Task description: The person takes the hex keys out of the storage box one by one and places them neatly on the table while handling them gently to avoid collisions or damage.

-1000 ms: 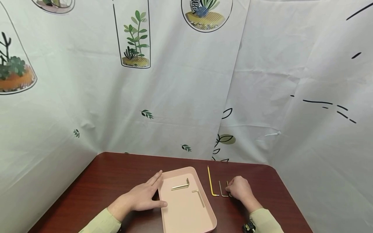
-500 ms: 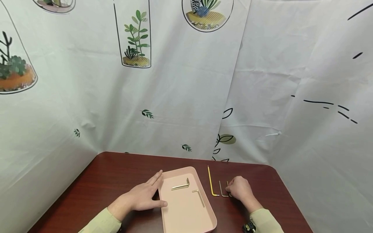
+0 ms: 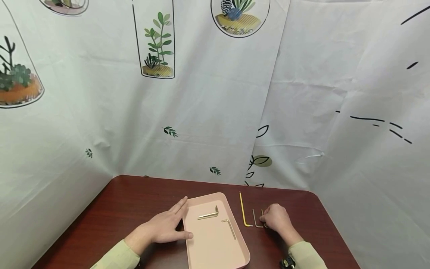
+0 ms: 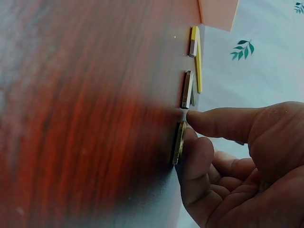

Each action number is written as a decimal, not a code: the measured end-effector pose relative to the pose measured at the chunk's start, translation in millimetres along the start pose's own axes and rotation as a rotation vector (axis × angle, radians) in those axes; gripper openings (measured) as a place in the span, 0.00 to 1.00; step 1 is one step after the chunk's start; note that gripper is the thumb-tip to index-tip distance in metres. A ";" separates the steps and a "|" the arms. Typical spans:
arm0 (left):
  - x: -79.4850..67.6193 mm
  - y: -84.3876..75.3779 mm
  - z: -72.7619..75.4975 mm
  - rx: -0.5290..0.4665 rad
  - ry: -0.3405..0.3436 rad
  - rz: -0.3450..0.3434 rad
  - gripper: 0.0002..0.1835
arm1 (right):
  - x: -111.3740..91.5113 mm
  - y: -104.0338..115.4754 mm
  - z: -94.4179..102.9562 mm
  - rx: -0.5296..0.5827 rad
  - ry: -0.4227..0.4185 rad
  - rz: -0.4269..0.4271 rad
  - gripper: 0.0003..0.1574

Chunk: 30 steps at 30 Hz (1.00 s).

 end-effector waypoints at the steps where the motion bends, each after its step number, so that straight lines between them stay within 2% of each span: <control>1: 0.0 -0.2 0.2 -0.001 -0.001 -0.001 0.65 | -0.1 -0.2 0.1 0.000 0.001 -0.005 0.16; 11: 0.6 1.0 -0.6 -0.003 -0.001 0.003 0.64 | 0.1 7.6 5.8 -0.003 -0.039 0.030 0.18; 17: 0.6 0.4 -0.9 -0.007 0.000 0.000 0.64 | -0.2 13.8 10.9 0.007 -0.074 0.056 0.11; 22: 0.5 0.2 -1.1 -0.009 0.003 -0.001 0.64 | -0.4 19.1 12.2 0.052 -0.094 0.095 0.17; 30: 0.4 0.2 -1.0 -0.007 0.005 0.001 0.64 | 1.0 26.2 13.7 0.114 -0.128 0.135 0.17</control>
Point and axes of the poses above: each hand's wrist, its own x-axis towards the middle knuckle, its own z-axis out of the back of the hand, y = z × x, the point moved 9 cm from there along x, towards the middle knuckle
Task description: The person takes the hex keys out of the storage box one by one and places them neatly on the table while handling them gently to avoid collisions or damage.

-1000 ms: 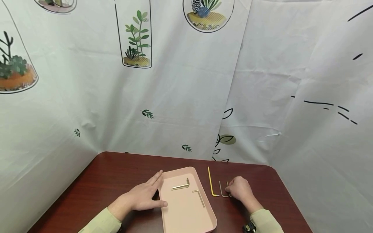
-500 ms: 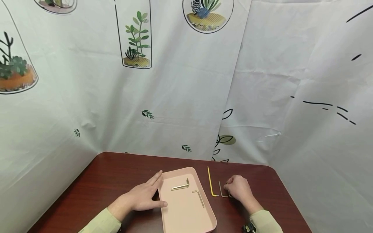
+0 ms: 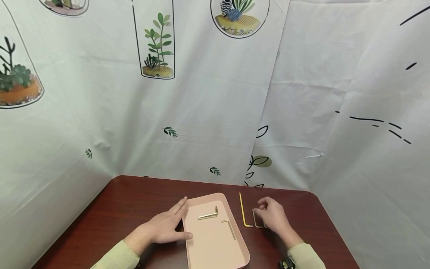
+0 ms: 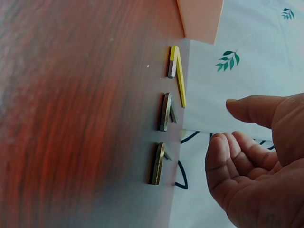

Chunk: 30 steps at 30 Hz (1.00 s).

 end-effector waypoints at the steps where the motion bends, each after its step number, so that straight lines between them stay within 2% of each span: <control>1: -0.1 -0.1 0.1 0.001 -0.001 -0.001 0.64 | 0.6 1.1 0.1 0.005 -0.004 0.006 0.17; 13: -0.4 -0.6 1.1 -0.002 0.000 -0.006 0.65 | 0.5 14.0 -1.9 0.100 -0.003 0.045 0.21; 30: 0.4 2.0 -1.0 -0.002 0.001 0.009 0.65 | -2.9 39.4 -9.1 0.232 0.010 0.143 0.20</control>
Point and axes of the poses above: each hand's wrist, its own x-axis towards the middle knuckle, its own z-axis out of the back of the hand, y = z × x, the point moved 9 cm from there along x, towards the middle knuckle
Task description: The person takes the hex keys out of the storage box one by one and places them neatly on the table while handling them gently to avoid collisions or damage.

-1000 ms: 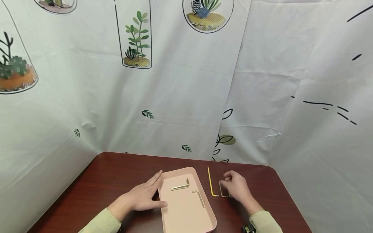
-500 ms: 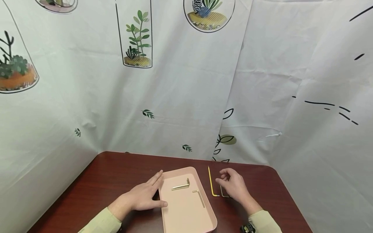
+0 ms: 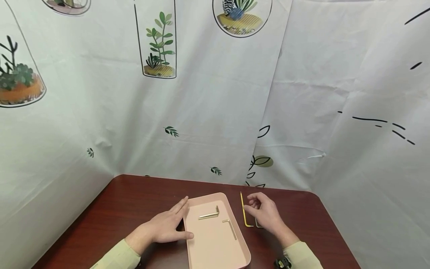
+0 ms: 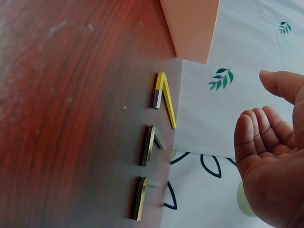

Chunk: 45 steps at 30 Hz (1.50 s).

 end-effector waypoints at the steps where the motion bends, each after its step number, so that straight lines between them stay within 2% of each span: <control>1: -0.1 0.0 0.1 0.001 0.000 0.000 0.65 | 0.2 1.5 -0.8 0.000 0.002 0.009 0.20; 9: -1.6 -0.8 1.1 -0.007 0.004 0.000 0.65 | 2.5 13.3 -6.0 0.026 0.013 0.096 0.19; 22: -1.7 -0.8 -1.0 -0.022 0.014 -0.003 0.63 | 3.0 29.2 -16.9 0.074 0.068 0.163 0.19; 29: -1.7 -1.4 0.2 -0.021 0.013 -0.007 0.63 | 0.5 43.9 -20.2 0.045 0.076 0.285 0.19; 45: -0.8 -2.5 1.7 0.001 -0.008 -0.012 0.64 | 2.0 67.4 -34.1 -0.009 0.150 0.397 0.23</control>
Point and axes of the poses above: each hand's wrist, its own x-axis towards the middle knuckle, its own z-axis out of the back of the hand, y = z × x, the point moved 9 cm from there along x, towards the middle knuckle
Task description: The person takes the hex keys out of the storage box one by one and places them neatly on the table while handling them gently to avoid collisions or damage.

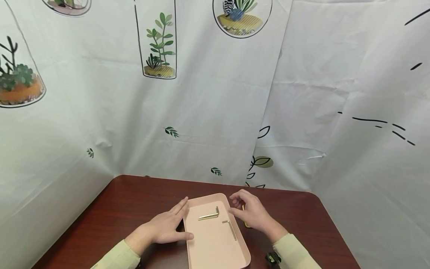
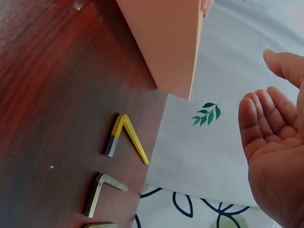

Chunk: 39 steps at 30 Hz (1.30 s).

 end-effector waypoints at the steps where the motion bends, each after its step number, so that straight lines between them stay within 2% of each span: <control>1: 0.1 0.0 -0.1 -0.003 0.001 0.001 0.64 | 0.7 1.0 -1.2 -0.002 0.007 0.006 0.23; 17: 0.7 -0.5 0.2 0.006 -0.004 0.002 0.65 | 11.0 13.2 -20.1 -0.069 0.123 0.080 0.23; 27: 0.8 -0.4 0.1 0.006 -0.004 0.001 0.65 | 17.9 19.1 -29.6 -0.090 0.215 0.076 0.22; 39: 0.5 0.0 -0.1 0.014 -0.011 0.007 0.65 | 27.3 21.9 -38.0 -0.128 0.296 0.129 0.20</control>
Point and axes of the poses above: each hand's wrist, its own x-axis towards the middle knuckle, its own z-axis out of the back of the hand, y = z × x, the point moved 9 cm from there along x, towards the middle knuckle
